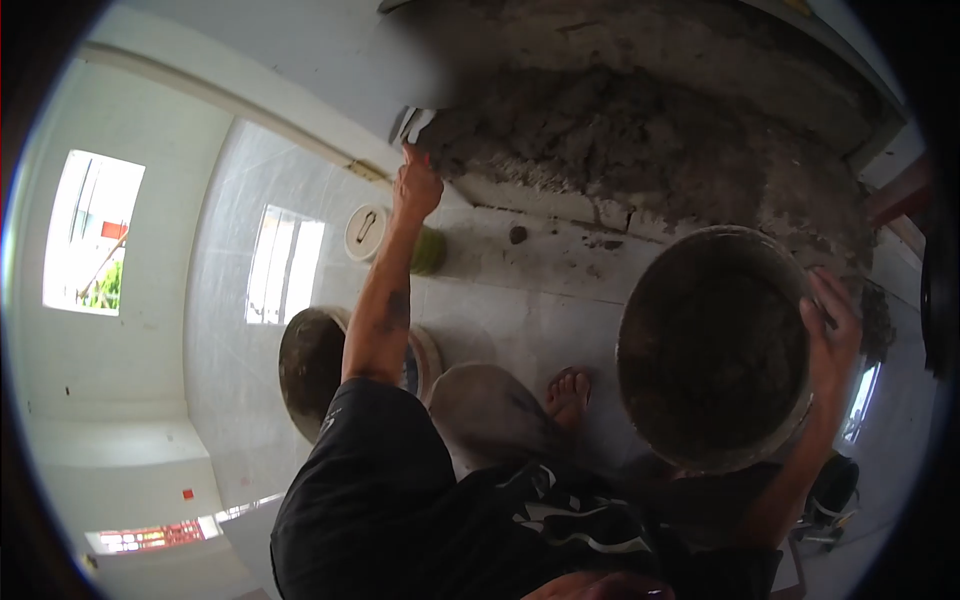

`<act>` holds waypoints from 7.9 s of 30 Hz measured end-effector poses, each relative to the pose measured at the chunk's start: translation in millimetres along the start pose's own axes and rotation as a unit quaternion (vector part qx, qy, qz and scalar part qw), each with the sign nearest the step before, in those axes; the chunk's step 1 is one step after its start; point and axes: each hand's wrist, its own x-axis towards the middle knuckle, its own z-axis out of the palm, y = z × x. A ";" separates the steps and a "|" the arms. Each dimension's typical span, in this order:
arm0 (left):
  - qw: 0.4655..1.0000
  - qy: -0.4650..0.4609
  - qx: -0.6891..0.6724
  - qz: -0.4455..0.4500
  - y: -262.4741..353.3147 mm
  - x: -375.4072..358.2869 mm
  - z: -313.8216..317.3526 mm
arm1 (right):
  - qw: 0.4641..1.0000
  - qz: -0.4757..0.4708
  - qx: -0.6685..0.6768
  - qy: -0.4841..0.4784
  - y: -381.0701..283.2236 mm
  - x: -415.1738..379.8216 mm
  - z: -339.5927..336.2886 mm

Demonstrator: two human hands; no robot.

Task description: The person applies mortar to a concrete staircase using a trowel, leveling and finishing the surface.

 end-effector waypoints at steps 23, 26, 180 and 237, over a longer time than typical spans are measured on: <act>0.624 -0.002 -0.744 -0.241 -18.3 -52.7 225.4 | 0.997 -0.020 -0.074 0.016 82.8 -8.4 -50.2; 0.458 -0.061 -0.843 -0.277 25.9 -77.4 244.5 | 0.998 -0.020 -0.061 0.013 69.3 2.7 -35.9; 0.770 -0.074 -0.615 -0.154 102.7 -169.7 215.6 | 0.995 0.007 -0.092 -0.035 60.3 -5.0 -35.2; 0.987 0.012 -0.137 0.086 83.4 -65.3 52.7 | 0.997 -0.034 -0.066 -0.013 31.6 10.2 -7.3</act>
